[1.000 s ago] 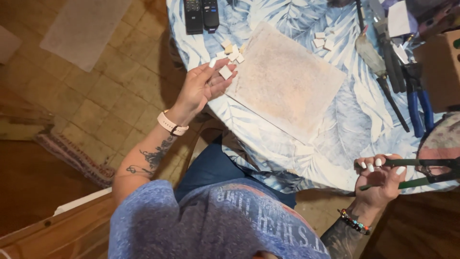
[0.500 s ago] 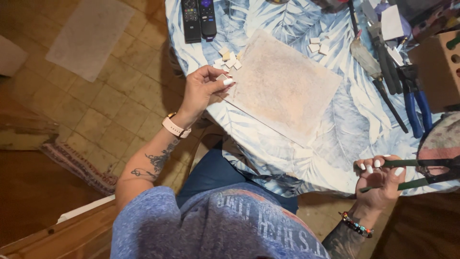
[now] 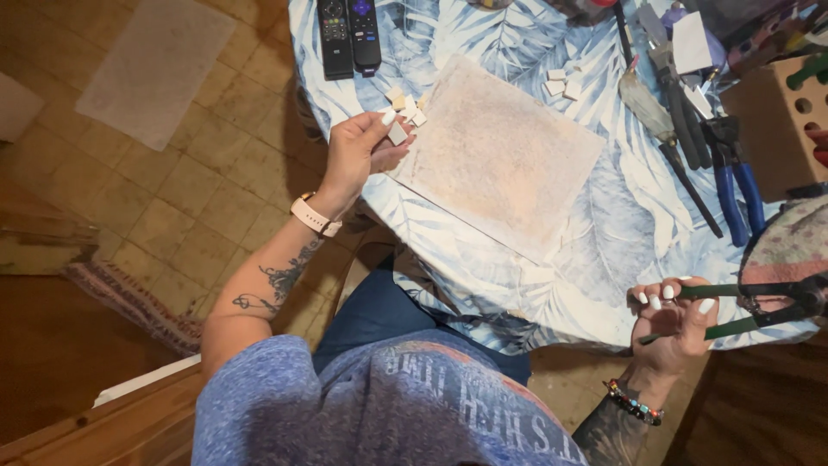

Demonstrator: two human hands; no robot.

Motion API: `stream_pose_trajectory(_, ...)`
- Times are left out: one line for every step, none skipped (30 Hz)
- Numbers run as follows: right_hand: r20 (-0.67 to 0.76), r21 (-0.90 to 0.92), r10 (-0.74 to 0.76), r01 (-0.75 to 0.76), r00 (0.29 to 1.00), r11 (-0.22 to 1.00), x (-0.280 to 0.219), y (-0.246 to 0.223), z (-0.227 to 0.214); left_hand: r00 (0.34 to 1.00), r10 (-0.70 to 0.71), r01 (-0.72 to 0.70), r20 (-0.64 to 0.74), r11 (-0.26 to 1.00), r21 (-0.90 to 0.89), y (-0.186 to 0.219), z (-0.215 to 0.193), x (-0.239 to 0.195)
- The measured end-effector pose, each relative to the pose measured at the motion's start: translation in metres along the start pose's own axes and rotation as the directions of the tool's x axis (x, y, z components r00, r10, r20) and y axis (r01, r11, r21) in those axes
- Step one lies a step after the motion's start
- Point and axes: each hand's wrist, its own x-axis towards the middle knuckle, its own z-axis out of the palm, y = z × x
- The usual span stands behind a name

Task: Cutting small white tiles using nippers and arranging them on a surface

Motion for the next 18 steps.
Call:
stream_pose_trajectory(0.000, 0.000, 0.000, 0.000, 1.000, 1.000, 0.001, 0.000, 0.000, 1.000, 0.000, 0.000, 0.000, 1.000, 0.000, 0.001, 0.001, 0.000)
stream_pose_trajectory(0.005, -0.002, 0.000, 0.000, 1.000, 1.000, 0.001, 0.000, 0.000, 0.999, -0.040, 0.040, -0.010, 0.999, -0.018, 0.002, 0.002, 0.000)
stream_pose_trajectory(0.009, -0.005, 0.000, 0.000, 1.000, 1.000, 0.002, 0.000, 0.000, 0.997, -0.080, 0.079, -0.019, 0.996, -0.037, 0.003, 0.003, 0.000)
stream_pose_trajectory(0.006, -0.003, -0.001, 0.001, 1.000, 1.000, 0.002, 0.000, 0.001, 0.997, -0.081, 0.080, -0.016, 0.996, -0.035, 0.001, 0.003, 0.001)
stream_pose_trajectory(0.007, -0.006, 0.001, -0.001, 1.000, 1.000, 0.003, 0.000, 0.002, 0.997, -0.075, 0.075, -0.014, 0.997, -0.023, 0.000, 0.002, 0.002)
stream_pose_trajectory(0.007, -0.012, 0.004, -0.003, 1.000, 1.000, 0.002, -0.001, 0.003, 0.997, -0.073, 0.073, -0.013, 0.997, -0.013, -0.002, 0.002, 0.003)
stream_pose_trajectory(0.002, -0.012, 0.004, -0.004, 1.000, 1.000, 0.002, -0.002, 0.003, 0.997, -0.077, 0.076, -0.009, 0.997, -0.012, 0.000, 0.006, 0.003)
stream_pose_trajectory(0.002, -0.013, 0.006, -0.006, 1.000, 1.000, 0.002, -0.002, 0.004, 0.998, -0.055, 0.055, 0.007, 0.998, -0.023, 0.002, 0.011, 0.005)
stream_pose_trajectory(0.002, -0.013, 0.008, -0.008, 1.000, 1.000, 0.002, -0.002, 0.004, 0.999, -0.034, 0.035, 0.023, 0.999, -0.035, 0.004, 0.017, 0.007)
stream_pose_trajectory(-0.008, -0.019, 0.002, -0.002, 1.000, 1.000, 0.003, 0.000, 0.001, 0.999, -0.040, 0.041, 0.035, 0.998, -0.038, 0.006, 0.027, 0.010)
stream_pose_trajectory(-0.007, 0.013, -0.004, 0.004, 1.000, 1.000, 0.005, 0.003, -0.002, 0.994, -0.035, 0.032, 0.100, 0.999, 0.026, 0.009, 0.037, 0.014)
stream_pose_trajectory(-0.008, 0.043, -0.009, 0.009, 1.000, 0.999, 0.006, 0.006, -0.006, 0.986, -0.035, 0.021, 0.166, 0.996, 0.086, 0.011, 0.047, 0.017)
stream_pose_trajectory(-0.019, 0.034, -0.014, 0.015, 1.000, 0.999, 0.005, 0.004, -0.007, 0.983, -0.043, 0.028, 0.178, 0.996, 0.081, 0.004, 0.059, 0.030)
stream_pose_trajectory(-0.019, 0.041, -0.013, 0.014, 1.000, 0.999, 0.004, 0.004, -0.006, 0.946, 0.110, -0.159, 0.305, 0.977, 0.143, -0.001, 0.069, 0.043)
stream_pose_trajectory(-0.019, 0.048, -0.012, 0.013, 1.000, 0.999, 0.004, 0.004, -0.006, 0.867, 0.245, -0.348, 0.434, 0.921, 0.175, -0.006, 0.079, 0.056)
stream_pose_trajectory(-0.024, 0.045, -0.021, 0.022, 0.999, 0.999, 0.003, 0.003, -0.004, 0.862, 0.247, -0.350, 0.442, 0.921, 0.168, -0.005, 0.093, 0.064)
stream_pose_trajectory(-0.023, 0.038, -0.024, 0.025, 0.999, 0.999, 0.002, 0.002, -0.001, 0.871, 0.215, -0.368, 0.441, 0.881, 0.298, -0.004, 0.106, 0.071)
stream_pose_trajectory(-0.018, 0.031, -0.025, 0.026, 1.000, 0.999, 0.002, 0.001, 0.001, 0.882, 0.187, -0.381, 0.432, 0.823, 0.422, -0.003, 0.119, 0.077)
